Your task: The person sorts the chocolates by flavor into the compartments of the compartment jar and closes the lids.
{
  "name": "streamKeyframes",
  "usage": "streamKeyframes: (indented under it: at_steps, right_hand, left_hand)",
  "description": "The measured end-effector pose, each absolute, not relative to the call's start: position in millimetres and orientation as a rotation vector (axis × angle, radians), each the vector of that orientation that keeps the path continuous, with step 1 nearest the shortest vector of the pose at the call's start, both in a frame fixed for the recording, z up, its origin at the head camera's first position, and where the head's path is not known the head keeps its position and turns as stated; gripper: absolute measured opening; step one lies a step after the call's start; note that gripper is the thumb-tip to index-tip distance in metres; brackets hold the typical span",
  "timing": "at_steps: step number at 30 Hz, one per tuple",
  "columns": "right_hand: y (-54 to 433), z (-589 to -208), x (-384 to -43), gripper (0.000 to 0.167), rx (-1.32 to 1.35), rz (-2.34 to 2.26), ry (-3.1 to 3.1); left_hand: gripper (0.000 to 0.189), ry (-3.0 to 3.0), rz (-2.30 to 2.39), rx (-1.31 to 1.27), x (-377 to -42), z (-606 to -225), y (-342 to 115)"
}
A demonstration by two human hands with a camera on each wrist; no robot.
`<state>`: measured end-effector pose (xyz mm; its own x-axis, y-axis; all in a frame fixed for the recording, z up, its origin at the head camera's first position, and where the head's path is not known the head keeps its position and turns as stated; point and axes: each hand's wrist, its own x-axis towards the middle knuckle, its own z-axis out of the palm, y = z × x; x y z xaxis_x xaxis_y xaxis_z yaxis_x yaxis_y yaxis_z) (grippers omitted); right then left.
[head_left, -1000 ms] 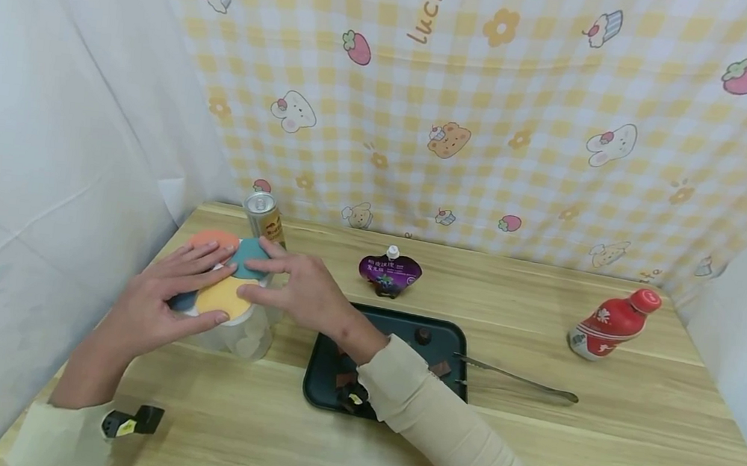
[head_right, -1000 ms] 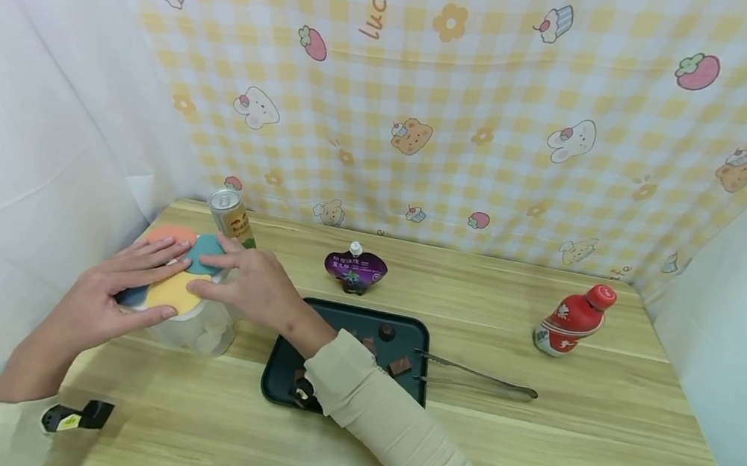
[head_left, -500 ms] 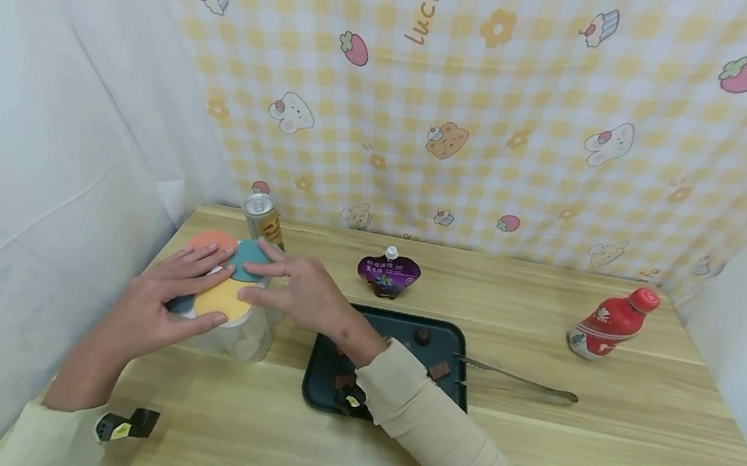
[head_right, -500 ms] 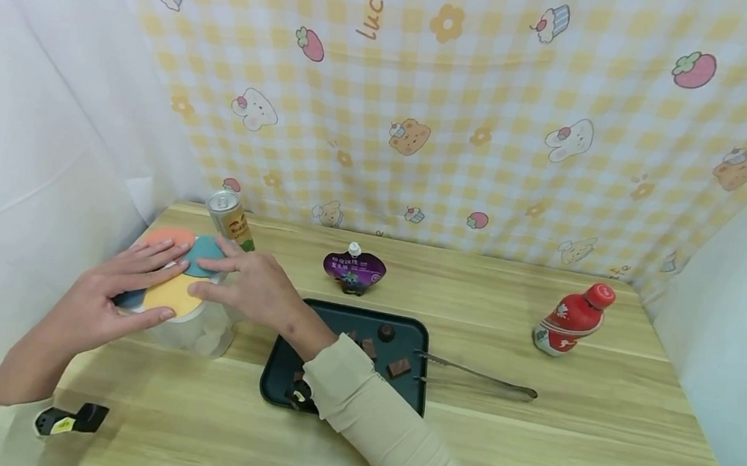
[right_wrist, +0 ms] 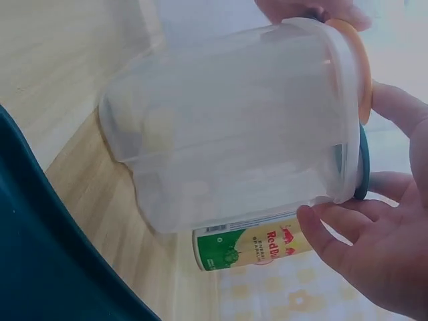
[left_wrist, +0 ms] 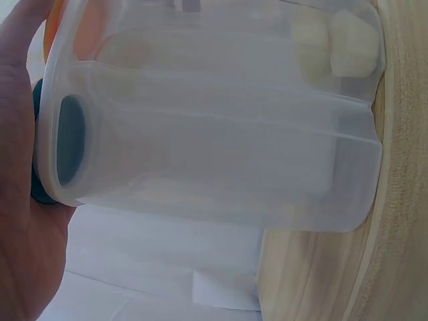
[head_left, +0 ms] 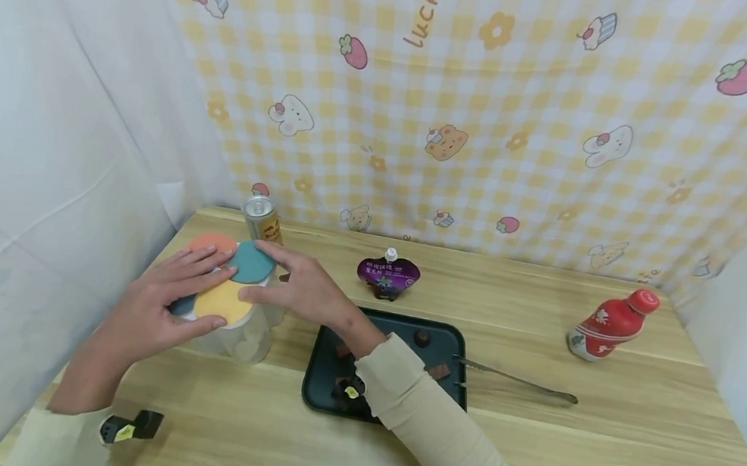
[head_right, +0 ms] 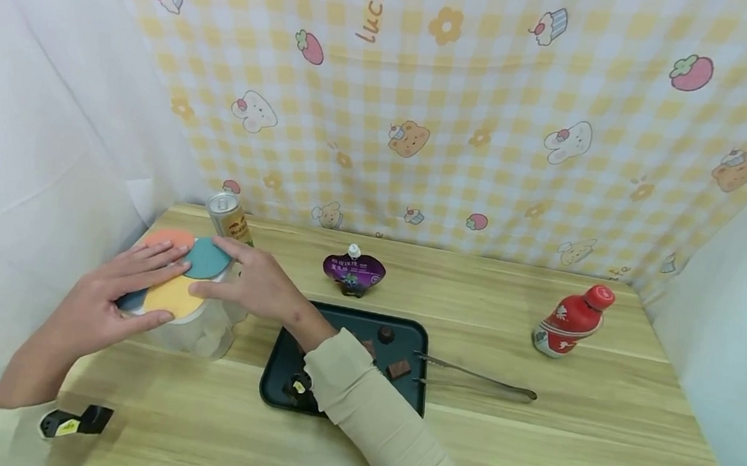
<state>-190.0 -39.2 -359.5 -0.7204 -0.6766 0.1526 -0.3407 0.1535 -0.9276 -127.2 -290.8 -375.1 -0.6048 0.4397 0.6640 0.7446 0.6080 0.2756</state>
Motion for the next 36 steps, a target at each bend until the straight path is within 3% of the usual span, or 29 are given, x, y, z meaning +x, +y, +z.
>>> streamKeyframes:
  at_steps: [8,18,24,30,36]
  right_hand:
    - [-41.2,-360.3,-189.8,0.052,-0.909,-1.553,2.275]
    - [-38.8,-359.1,-190.5,0.042,-0.935,-1.585,2.393]
    - [-32.8,-358.0,-185.5,0.036,-0.998,-1.569,2.402]
    - [-27.1,-356.6,-178.6,0.034,-1.013,-1.57,2.358]
    - [-23.0,-355.5,-171.6,0.037,-1.09,-1.541,2.319]
  left_hand:
    - [0.076,-2.099,-0.687,-0.896,-127.5,-378.1,-281.9]
    - [0.057,-2.079,-0.655,-0.938,-117.6,-367.2,-282.6]
    - [0.05,-2.36,-0.613,-0.822,-100.6,-362.0,-286.9]
    - [0.072,-2.661,-0.563,-0.612,-92.3,-356.5,-272.5]
    - [0.078,-2.644,-0.502,-0.61,-93.2,-358.2,-262.1]
